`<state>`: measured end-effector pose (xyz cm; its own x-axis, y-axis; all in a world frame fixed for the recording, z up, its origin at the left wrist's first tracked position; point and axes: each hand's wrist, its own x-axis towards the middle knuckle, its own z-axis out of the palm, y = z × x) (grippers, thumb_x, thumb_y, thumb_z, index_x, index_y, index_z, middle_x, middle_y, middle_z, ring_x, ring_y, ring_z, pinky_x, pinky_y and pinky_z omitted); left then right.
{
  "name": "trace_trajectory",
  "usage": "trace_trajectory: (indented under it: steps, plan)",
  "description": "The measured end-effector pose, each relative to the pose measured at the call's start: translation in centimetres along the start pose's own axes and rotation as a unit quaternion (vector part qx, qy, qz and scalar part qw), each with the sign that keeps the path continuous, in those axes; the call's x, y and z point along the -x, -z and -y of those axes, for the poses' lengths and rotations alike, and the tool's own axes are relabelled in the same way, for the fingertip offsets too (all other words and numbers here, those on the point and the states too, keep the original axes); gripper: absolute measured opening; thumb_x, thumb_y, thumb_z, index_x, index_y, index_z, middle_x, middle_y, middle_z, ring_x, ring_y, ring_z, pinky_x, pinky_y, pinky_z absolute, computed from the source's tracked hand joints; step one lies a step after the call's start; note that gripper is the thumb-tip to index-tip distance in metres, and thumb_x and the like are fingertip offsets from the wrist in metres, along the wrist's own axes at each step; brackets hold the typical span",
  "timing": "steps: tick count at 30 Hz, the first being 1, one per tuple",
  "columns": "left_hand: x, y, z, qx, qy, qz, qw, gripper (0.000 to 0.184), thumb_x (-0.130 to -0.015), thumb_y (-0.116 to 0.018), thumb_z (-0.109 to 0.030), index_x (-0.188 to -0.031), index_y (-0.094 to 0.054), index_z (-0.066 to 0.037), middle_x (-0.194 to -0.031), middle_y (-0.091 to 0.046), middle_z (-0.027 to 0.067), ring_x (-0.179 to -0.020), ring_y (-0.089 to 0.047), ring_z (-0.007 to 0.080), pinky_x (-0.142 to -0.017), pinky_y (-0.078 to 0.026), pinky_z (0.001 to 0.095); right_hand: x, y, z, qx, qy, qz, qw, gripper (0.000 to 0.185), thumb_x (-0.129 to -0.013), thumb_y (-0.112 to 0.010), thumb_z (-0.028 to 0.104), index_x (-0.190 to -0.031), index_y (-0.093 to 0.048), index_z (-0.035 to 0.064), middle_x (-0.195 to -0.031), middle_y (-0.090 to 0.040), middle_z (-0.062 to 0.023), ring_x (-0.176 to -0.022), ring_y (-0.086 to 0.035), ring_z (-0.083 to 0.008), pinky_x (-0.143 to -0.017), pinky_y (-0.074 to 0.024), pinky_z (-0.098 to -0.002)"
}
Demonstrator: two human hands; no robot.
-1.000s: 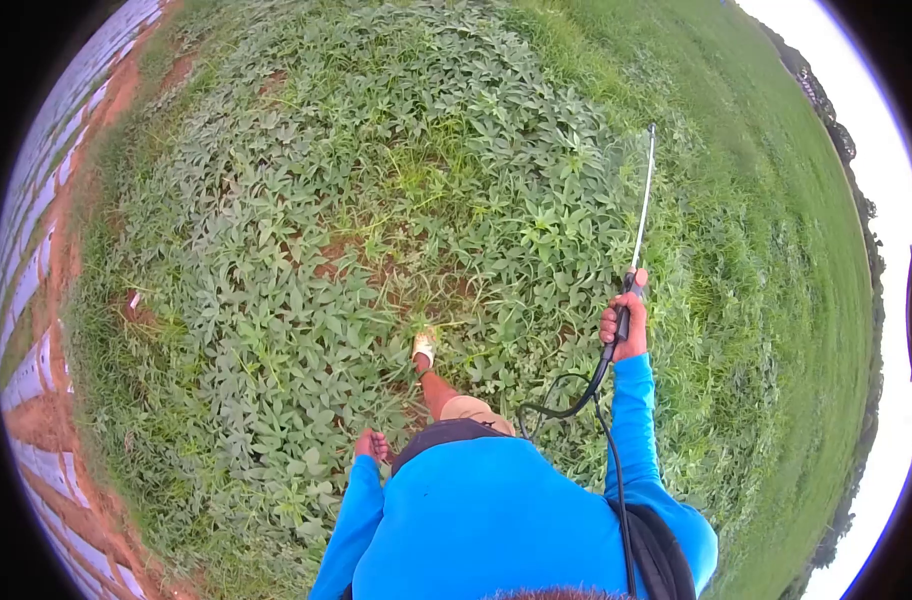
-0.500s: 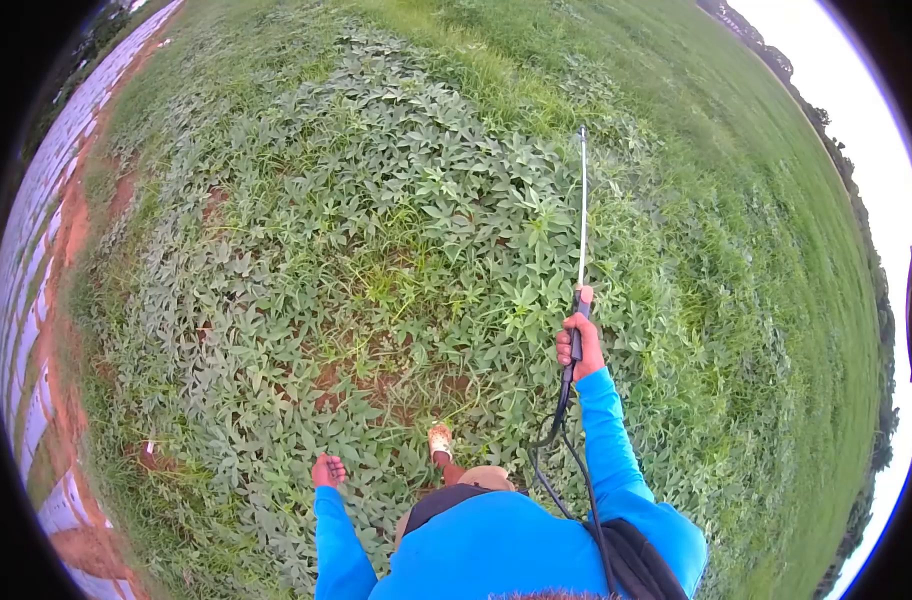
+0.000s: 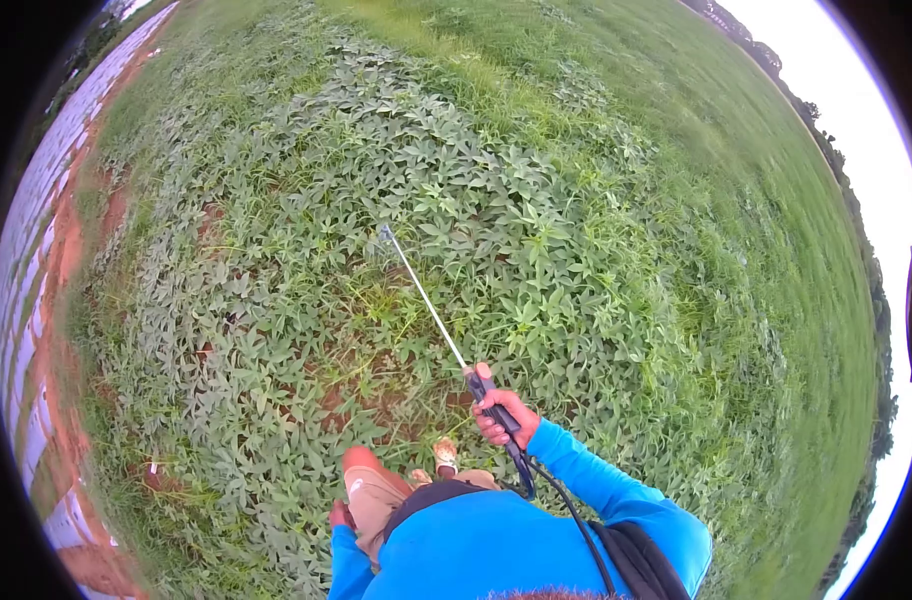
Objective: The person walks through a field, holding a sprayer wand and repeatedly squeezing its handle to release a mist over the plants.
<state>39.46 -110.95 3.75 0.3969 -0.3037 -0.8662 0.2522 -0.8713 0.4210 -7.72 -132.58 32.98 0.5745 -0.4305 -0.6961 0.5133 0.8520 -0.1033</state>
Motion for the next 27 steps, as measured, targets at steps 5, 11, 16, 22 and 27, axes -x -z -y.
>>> trace_trajectory:
  steps: [5,11,16,22,27]
  plan:
    - [-6.1,0.8,2.8,0.058,0.013,-0.046,0.997,0.044,-0.085,-0.043,-0.043,-0.072,-0.060,-0.004,-0.057,-0.057,0.0096,-0.044,-0.051,0.0225,-0.042,-0.042,0.0338,-6.4,-5.7,-0.8,0.027,-0.190,0.102,0.976,0.017,-0.076,-0.055,0.026,-0.077,-0.048,0.0105,-0.059,-0.043,0.0013,-0.041,-0.041,-0.0073,-0.031,-0.0331,-0.0214]
    - [-8.0,-1.5,-6.9,0.043,0.104,0.069,0.991,0.048,-0.090,-0.035,-0.041,-0.077,-0.058,0.000,-0.064,-0.061,0.0151,-0.050,-0.057,0.0252,-0.045,-0.046,0.0351,-17.6,-16.8,-1.1,0.129,-0.355,0.187,0.907,0.018,-0.074,-0.055,0.025,-0.077,-0.047,0.0093,-0.055,-0.043,0.0021,-0.037,-0.039,-0.0061,-0.029,-0.0333,-0.0204]
    - [-4.4,-3.9,-20.6,0.214,-0.014,0.135,0.967,0.039,-0.085,-0.047,-0.043,-0.078,-0.056,-0.006,-0.065,-0.061,0.0100,-0.050,-0.055,0.0191,-0.047,-0.045,0.0331,-25.6,-27.7,-2.0,0.178,-0.455,0.237,0.840,0.018,-0.073,-0.055,0.023,-0.078,-0.047,0.0084,-0.055,-0.044,0.0009,-0.036,-0.039,-0.0064,-0.029,-0.0346,-0.0210]
    - [-4.5,-2.3,-27.2,0.165,-0.014,0.109,0.980,0.039,-0.085,-0.048,-0.044,-0.076,-0.057,-0.007,-0.065,-0.060,0.0076,-0.049,-0.053,0.0175,-0.046,-0.043,0.0312,-32.2,-36.9,-4.0,0.178,-0.504,0.326,0.780,0.016,-0.073,-0.053,0.018,-0.084,-0.046,0.0082,-0.058,-0.043,-0.0009,-0.038,-0.039,-0.0078,-0.028,-0.0326,-0.0225]
    - [-7.0,-1.3,-30.3,0.092,-0.007,0.086,0.992,0.039,-0.084,-0.049,-0.045,-0.075,-0.057,-0.008,-0.065,-0.059,0.0057,-0.049,-0.052,0.0161,-0.045,-0.041,0.0297,-36.3,-41.0,-4.3,0.119,-0.532,0.342,0.765,0.020,-0.073,-0.052,0.016,-0.088,-0.045,0.0060,-0.060,-0.041,-0.0019,-0.040,-0.038,-0.0088,-0.030,-0.0325,-0.0240]
